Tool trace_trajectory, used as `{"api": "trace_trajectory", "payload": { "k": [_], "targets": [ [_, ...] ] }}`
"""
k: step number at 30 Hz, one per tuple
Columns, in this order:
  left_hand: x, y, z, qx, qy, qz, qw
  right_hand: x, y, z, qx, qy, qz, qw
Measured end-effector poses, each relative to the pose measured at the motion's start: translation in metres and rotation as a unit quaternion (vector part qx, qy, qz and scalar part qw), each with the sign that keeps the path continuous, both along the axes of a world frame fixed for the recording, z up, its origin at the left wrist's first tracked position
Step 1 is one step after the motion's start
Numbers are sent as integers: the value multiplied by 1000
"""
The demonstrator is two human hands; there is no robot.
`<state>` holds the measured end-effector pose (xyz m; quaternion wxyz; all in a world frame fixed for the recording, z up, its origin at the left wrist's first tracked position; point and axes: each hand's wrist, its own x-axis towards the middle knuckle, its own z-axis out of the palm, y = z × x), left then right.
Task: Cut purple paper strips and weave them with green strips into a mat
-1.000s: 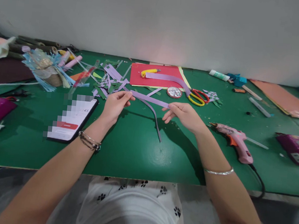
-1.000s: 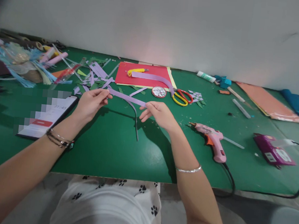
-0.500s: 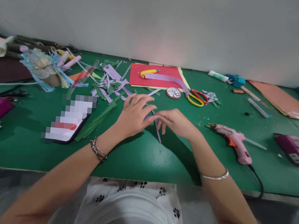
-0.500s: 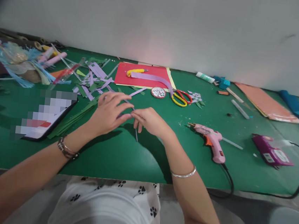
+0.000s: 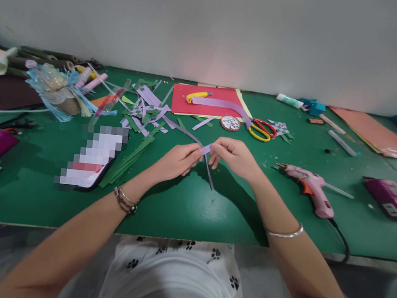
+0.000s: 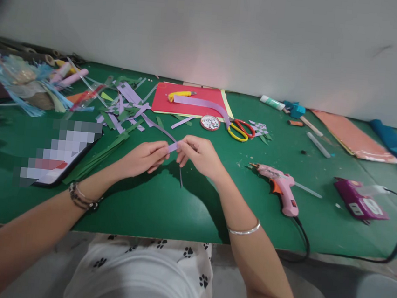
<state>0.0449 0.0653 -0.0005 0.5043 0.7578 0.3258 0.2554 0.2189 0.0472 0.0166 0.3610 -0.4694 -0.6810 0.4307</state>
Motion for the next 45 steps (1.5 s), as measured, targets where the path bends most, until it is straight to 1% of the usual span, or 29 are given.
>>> {"api": "trace_trajectory", "payload": {
  "k": [4, 8, 11, 15, 18, 21, 26, 30, 33, 35, 38, 40, 42, 45],
  "targets": [
    [-2, 1, 0, -112, -38, -41, 992, 0, -3, 0, 24, -33, -6, 999],
    [-4, 1, 4, -236, -46, -88, 967, 0, -4, 3, 80, -92, -32, 992],
    [-7, 2, 8, -281, -36, -114, 952, 0, -3, 3, 113, -129, -49, 984],
    [-13, 2, 15, -292, 14, -145, 945, 2, 0, 1, 138, -171, -70, 973],
    [-19, 1, 18, -306, 15, -150, 940, 4, 1, 0, 145, -187, -81, 968],
    [-27, -1, 15, -326, -1, -143, 934, 7, 1, 0, 147, -188, -82, 968],
    [-37, -7, 10, -363, -21, -177, 915, 8, 0, 2, 140, -176, -71, 972],
    [-38, -12, 11, -346, -55, -165, 922, 5, -1, 3, 132, -170, -47, 976],
    [-37, -15, 11, -341, -60, -132, 929, 4, -2, 4, 121, -161, -42, 979],
    [-36, -16, 10, -352, -45, -114, 928, 4, -2, 4, 118, -159, -43, 979],
    [-36, -18, 9, -376, -23, -121, 918, 3, -2, 4, 118, -163, -43, 979],
    [-36, -19, 8, -377, -29, -126, 917, 2, -2, 4, 120, -166, -40, 978],
    [-37, -21, 9, -362, -33, -120, 924, 2, -3, 4, 121, -170, -36, 977],
    [-40, -22, 11, -335, 2, -111, 936, 2, -3, 4, 115, -165, -32, 979]
  ]
}}
